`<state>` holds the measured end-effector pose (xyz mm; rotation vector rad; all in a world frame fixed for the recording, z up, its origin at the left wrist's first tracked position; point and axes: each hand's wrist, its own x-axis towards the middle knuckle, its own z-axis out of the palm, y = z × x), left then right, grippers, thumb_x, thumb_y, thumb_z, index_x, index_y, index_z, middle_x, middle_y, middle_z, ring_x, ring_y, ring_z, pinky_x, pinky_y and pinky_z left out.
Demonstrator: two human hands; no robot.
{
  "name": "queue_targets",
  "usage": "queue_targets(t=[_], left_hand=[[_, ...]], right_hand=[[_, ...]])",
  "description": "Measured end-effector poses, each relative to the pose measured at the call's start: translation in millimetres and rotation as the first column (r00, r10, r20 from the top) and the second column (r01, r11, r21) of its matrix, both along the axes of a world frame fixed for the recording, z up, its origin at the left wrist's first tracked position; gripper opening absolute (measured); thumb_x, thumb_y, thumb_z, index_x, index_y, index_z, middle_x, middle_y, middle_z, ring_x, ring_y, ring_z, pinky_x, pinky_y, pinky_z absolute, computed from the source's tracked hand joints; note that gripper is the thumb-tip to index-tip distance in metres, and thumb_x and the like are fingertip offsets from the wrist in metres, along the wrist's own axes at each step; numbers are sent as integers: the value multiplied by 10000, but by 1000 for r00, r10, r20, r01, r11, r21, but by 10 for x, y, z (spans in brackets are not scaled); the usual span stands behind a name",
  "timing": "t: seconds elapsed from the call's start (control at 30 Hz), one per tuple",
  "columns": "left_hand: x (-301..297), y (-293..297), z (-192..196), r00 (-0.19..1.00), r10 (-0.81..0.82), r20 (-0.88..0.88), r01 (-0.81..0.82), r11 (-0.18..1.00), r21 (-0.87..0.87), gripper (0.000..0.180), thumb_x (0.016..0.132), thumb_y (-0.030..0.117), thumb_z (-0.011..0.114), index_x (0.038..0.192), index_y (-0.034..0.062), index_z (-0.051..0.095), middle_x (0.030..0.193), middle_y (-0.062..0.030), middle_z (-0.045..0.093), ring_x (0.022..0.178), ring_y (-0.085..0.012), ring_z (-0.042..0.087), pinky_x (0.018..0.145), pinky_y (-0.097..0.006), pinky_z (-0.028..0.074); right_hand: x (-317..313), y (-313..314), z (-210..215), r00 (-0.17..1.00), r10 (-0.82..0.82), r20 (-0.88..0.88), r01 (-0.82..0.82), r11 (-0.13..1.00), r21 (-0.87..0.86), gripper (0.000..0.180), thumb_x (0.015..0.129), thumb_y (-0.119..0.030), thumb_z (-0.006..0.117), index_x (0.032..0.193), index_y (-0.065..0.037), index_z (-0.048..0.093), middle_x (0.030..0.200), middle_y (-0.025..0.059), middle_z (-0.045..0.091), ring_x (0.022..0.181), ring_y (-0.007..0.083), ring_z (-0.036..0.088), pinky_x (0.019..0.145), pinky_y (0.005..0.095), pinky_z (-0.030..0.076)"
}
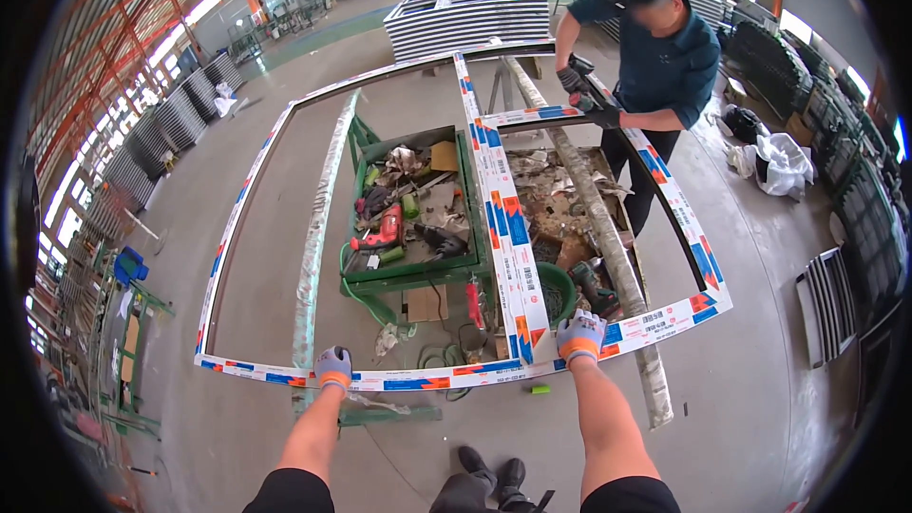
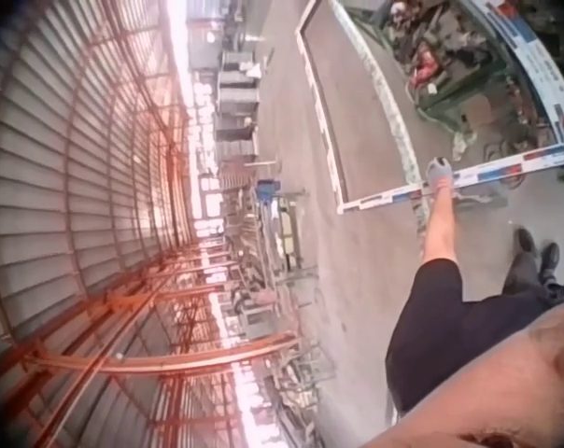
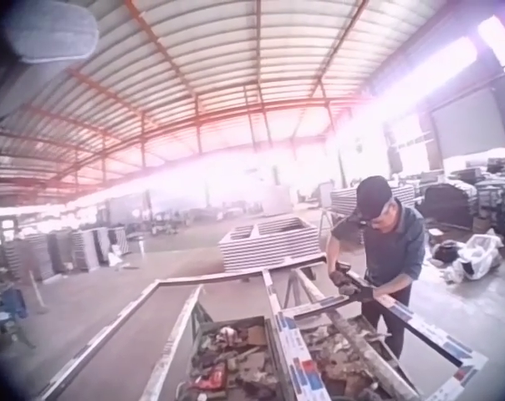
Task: Assembling a window frame by applying sealant and using an electric drill to secure the parts.
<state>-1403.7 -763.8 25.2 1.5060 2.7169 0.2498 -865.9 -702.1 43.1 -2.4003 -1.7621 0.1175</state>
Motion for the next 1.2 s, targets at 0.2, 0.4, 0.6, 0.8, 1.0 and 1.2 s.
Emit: queue_targets(t=[0.2, 0.4, 0.6, 0.8, 1.0, 1.2], left_hand=[[-7, -9, 4, 999, 25, 30, -24, 999, -32, 376, 860, 382, 569, 1023, 62, 678, 1043, -142, 681, 996, -301, 632, 916, -399, 467], [26, -15, 20, 999, 12, 33, -12, 1000, -8, 395, 870, 390, 560, 1049, 57, 676, 1053, -148, 678, 1006, -303, 628, 926, -398, 458], [39, -1, 63, 999, -8, 32, 10, 999, -36, 390, 868, 390, 561, 1035, 59, 682, 1047, -154, 678, 988, -307, 634, 912, -397, 466], [14, -7, 43, 999, -31, 32, 30, 999, 12, 368, 861, 383, 571, 1007, 69, 694, 1013, -146, 686, 955, -302, 643, 880, -402, 477], [34, -23, 42, 999, -41, -25, 42, 998, 44, 327, 857, 372, 577, 947, 81, 698, 953, -127, 693, 925, -301, 647, 859, -403, 484], [-7, -9, 11, 999, -32, 7, 32, 999, 10, 297, 854, 379, 576, 862, 103, 688, 899, -125, 686, 875, -311, 645, 836, -411, 488]], right_hand=[[-20, -20, 15, 1000, 19, 7, -19, 1000, 19, 313, 845, -346, 541, 921, -58, 636, 945, 124, 655, 961, 281, 599, 886, 412, 404], [-4, -15, 8, 1000, 13, 22, -13, 1000, 19, 318, 843, -345, 538, 925, -53, 636, 942, 136, 661, 953, 287, 602, 881, 412, 411], [-22, -14, 57, 1000, -9, 17, 10, 999, -50, 354, 849, -363, 536, 994, -61, 652, 1012, 123, 671, 994, 275, 604, 900, 417, 403], [1, -22, -4, 1000, -7, 17, 8, 999, -47, 344, 850, -359, 536, 984, -62, 648, 999, 125, 669, 986, 277, 604, 894, 418, 402], [-23, -12, 19, 1000, -16, 18, 15, 1000, 9, 310, 831, -337, 553, 919, -54, 646, 933, 135, 665, 961, 290, 603, 887, 409, 413], [-41, -22, 62, 1000, -9, -1, 10, 1000, 1, 328, 842, -343, 552, 946, -47, 643, 966, 131, 662, 973, 286, 602, 896, 412, 412]])
